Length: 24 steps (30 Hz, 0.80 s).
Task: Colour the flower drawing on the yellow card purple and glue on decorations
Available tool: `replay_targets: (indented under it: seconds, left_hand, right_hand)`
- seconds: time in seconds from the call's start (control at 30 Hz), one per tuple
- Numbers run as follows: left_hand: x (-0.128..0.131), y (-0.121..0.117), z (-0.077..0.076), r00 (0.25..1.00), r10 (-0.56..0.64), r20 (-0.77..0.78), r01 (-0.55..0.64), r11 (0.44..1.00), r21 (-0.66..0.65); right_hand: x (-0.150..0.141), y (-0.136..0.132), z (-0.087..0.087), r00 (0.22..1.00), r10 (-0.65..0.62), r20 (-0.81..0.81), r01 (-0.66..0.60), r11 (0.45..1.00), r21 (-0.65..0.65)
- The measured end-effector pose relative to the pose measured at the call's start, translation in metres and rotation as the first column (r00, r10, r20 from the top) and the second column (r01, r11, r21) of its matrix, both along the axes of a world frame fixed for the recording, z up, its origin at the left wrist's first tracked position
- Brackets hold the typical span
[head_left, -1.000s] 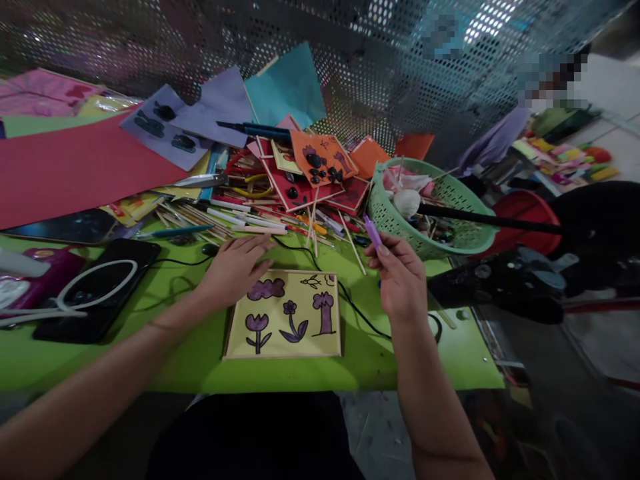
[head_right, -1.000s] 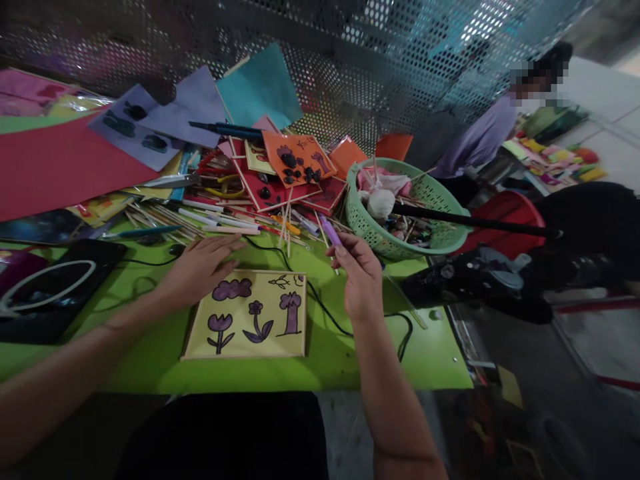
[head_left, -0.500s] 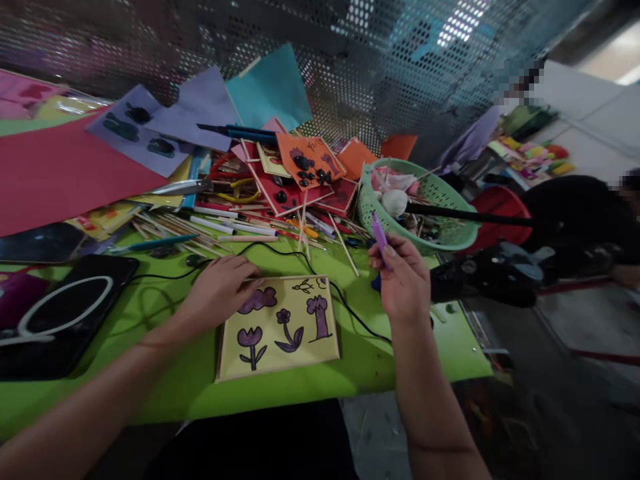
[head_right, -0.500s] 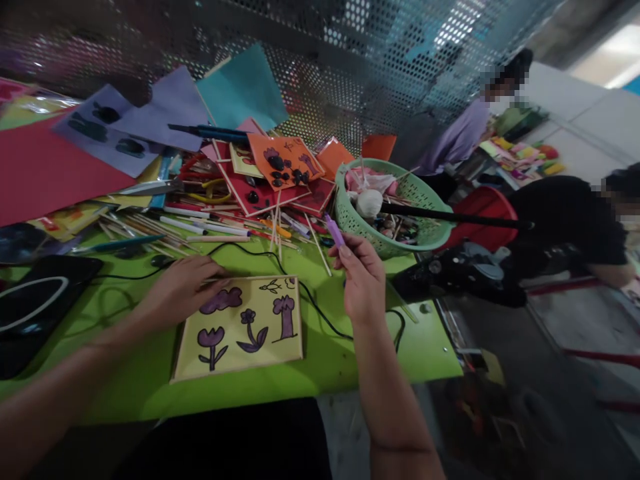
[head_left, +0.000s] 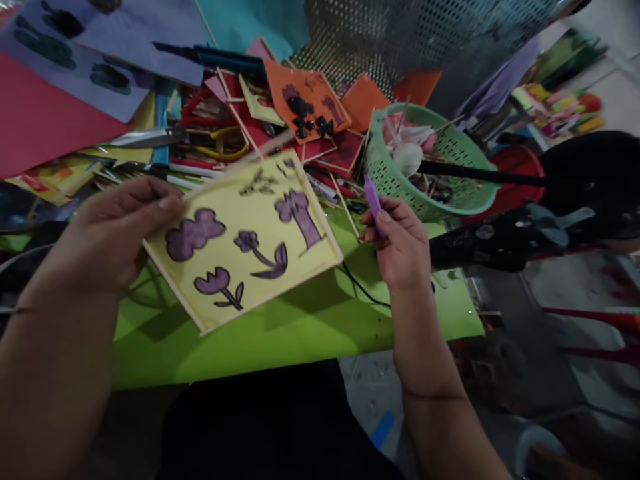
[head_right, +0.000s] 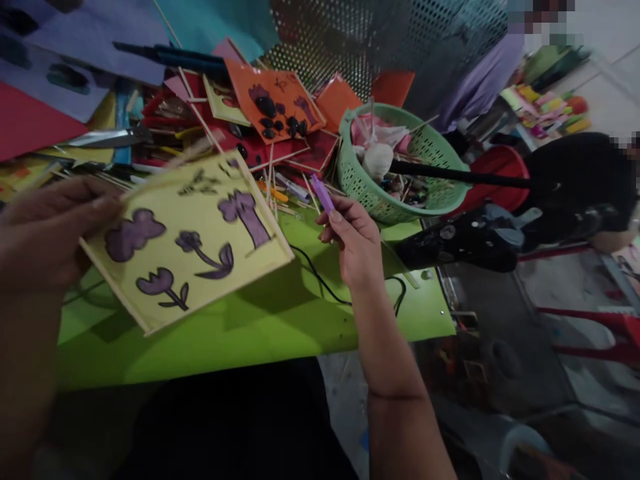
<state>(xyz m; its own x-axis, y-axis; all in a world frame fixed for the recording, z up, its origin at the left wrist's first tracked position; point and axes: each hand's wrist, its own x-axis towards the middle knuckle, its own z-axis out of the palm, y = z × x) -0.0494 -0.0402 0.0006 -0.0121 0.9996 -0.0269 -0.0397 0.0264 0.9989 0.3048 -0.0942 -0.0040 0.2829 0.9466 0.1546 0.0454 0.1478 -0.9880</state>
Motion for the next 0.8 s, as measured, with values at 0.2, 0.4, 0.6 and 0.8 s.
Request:
replay_targets:
  seconds: [0.2, 0.4, 0.6, 0.8]
  left_hand:
    - [0.004, 0.010, -0.005, 0.926, 0.252, 0.281, -0.285, 0.955, 0.080]
    - [0.003, 0.013, -0.008, 0.909, 0.202, 0.365, -0.237, 0.970, 0.051]
    - [-0.001, 0.013, -0.015, 0.924, 0.170, 0.343, -0.190, 0.981, 0.027]
    - [-0.002, 0.012, -0.015, 0.940, 0.144, 0.309, -0.141, 0.989, -0.033]
  right_hand:
    - [-0.014, -0.003, -0.010, 0.984, 0.125, 0.127, -0.126, 0.992, 0.000]
    - [-0.045, -0.007, -0.027, 0.734, 0.272, 0.622, -0.373, 0.927, 0.035]
    - [-0.088, -0.002, -0.042, 0.279, 0.262, 0.924, -0.431, 0.894, -0.124]
    - [-0.096, -0.002, -0.047, 0.150, 0.202, 0.968, -0.378, 0.916, -0.133]
